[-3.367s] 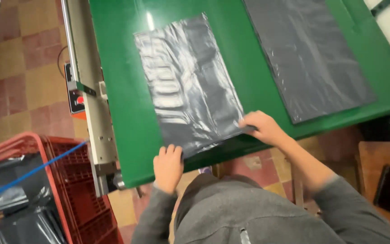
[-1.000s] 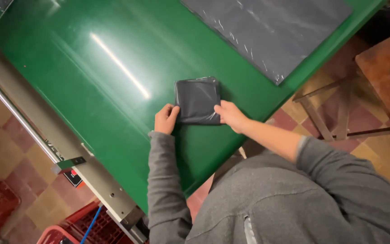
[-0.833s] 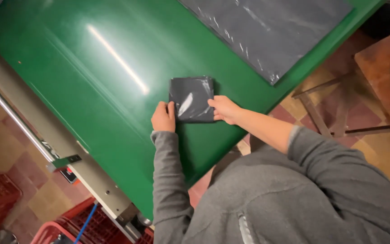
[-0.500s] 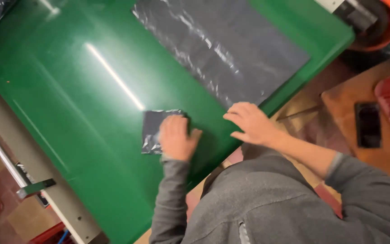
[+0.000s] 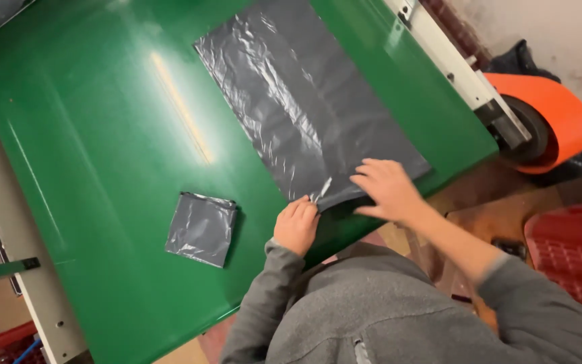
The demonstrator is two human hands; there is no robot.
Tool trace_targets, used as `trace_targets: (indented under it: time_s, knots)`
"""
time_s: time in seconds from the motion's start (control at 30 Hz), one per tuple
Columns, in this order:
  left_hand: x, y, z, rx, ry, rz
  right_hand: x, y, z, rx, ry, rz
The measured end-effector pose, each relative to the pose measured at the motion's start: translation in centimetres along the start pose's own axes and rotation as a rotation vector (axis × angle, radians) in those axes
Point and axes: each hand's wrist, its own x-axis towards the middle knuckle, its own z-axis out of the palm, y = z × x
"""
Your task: Folding long black plastic bags into squares and stacking them in a plastic crate.
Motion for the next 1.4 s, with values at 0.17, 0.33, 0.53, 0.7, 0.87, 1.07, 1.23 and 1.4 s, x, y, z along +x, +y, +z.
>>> trace_targets:
  time_s: [0.17,0.33,0.53,0.7,0.87,1.07,1.23,1.4]
  knots:
    - [1.3,1.9,-7.0,-0.343,-0.291,-0.293,-3.4,7.3,-3.6,0.044,-0.222,0.167]
    - [5.5,-3.4,-10.8,-0.676,-0.130,-0.475,7.1,7.8,-8.8,0.178,-0.160,0.150]
    - [13.4,-22.7,-2.3,-0.695,0.307,-0.704,25.5,16.4,-0.2,0.252,-0.030,-0.005]
    - [14.5,-31.0,4.3,-0.444,0.339,-0.872,32.7,21.5,8.2,0.138,-0.091,-0.006]
    - [14.9,-30.2,4.7,-0.233,0.332,-0.887,34.6,22.3,11.1,-0.022,-0.113,-0.106]
    - [18.8,-17.1,-3.1,0.192,0.357,-0.705,37.7,21.6,12.4,-0.218,-0.513,0.026]
    - [14.4,-15.0,2.5,-1.484,0.211,-1.144,34.3,21.8,14.6,-0.129,-0.230,-0.053]
    - [11.2,-14.0,-0.6,-1.847,0.445,-1.233,22.4,9.9,1.3,-0.042,0.126,-0.128]
